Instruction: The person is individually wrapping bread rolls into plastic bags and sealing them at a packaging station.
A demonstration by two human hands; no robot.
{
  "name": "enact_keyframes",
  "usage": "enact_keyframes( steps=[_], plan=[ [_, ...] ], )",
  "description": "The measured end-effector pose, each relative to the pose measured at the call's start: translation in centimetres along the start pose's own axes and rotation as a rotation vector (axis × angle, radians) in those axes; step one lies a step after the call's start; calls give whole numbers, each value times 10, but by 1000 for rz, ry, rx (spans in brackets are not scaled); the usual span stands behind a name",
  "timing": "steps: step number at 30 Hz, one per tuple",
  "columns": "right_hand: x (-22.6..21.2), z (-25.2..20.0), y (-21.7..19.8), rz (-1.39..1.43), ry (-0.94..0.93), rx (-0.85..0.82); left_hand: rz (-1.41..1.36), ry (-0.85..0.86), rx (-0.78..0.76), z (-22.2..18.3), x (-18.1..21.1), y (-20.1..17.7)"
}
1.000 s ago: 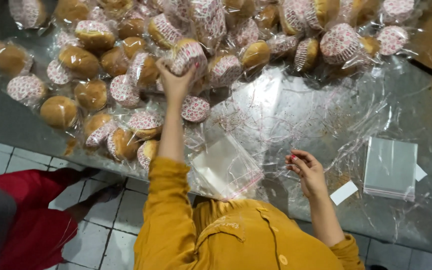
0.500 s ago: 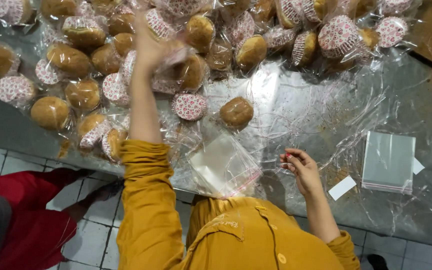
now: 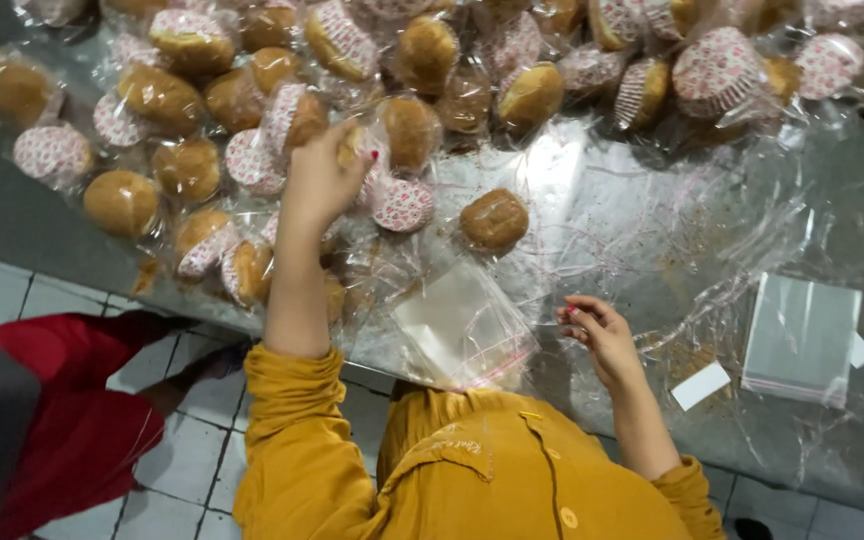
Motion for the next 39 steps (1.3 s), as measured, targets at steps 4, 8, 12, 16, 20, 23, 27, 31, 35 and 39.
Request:
enact_keyframes(
  steps=[4, 8, 12, 16, 20, 23, 27, 31, 35, 39],
  plan=[
    [-4, 7, 26, -88, 36, -87, -292, -190, -374, -18, 13, -34],
    [-23, 24, 65, -279, -17, -48, -1265, -349, -210, 92, -104, 15],
    [-55, 85, 102, -461, -272, 26, -1711, -249, 34, 47, -55, 17],
    [-58, 126, 122, -871, -262, 79, -992, -168, -115, -52, 4, 82],
    [-44, 137, 123, -906, -243, -109, -378, 34, -297, -131, 27, 165],
    [-22, 122, 108, -721, -165, -263, 13, -29, -374, -148, 10, 211],
    [-41, 125, 81, -679, -131, -146, -1, -84, -426, -125, 17, 183],
    [-59, 194, 71, -644, -312, 65, -506, -204, -381, -62, 68, 61],
    [-124, 202, 127, -1021, -514, 208, -1491, -280, 126, 55, -17, 41],
    [-127, 229, 164, -1102, -578, 289, -1562, -190, 181, 57, 10, 20]
  ],
)
Point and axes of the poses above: each hand's wrist, its own z-axis towards the middle knuckle, its own y-axis out of the palm, x = y × z, the point moved 4 cm from there along z, towards the middle knuckle, and after that the axes turned 5 degrees about -z, right-handed, at the moved point
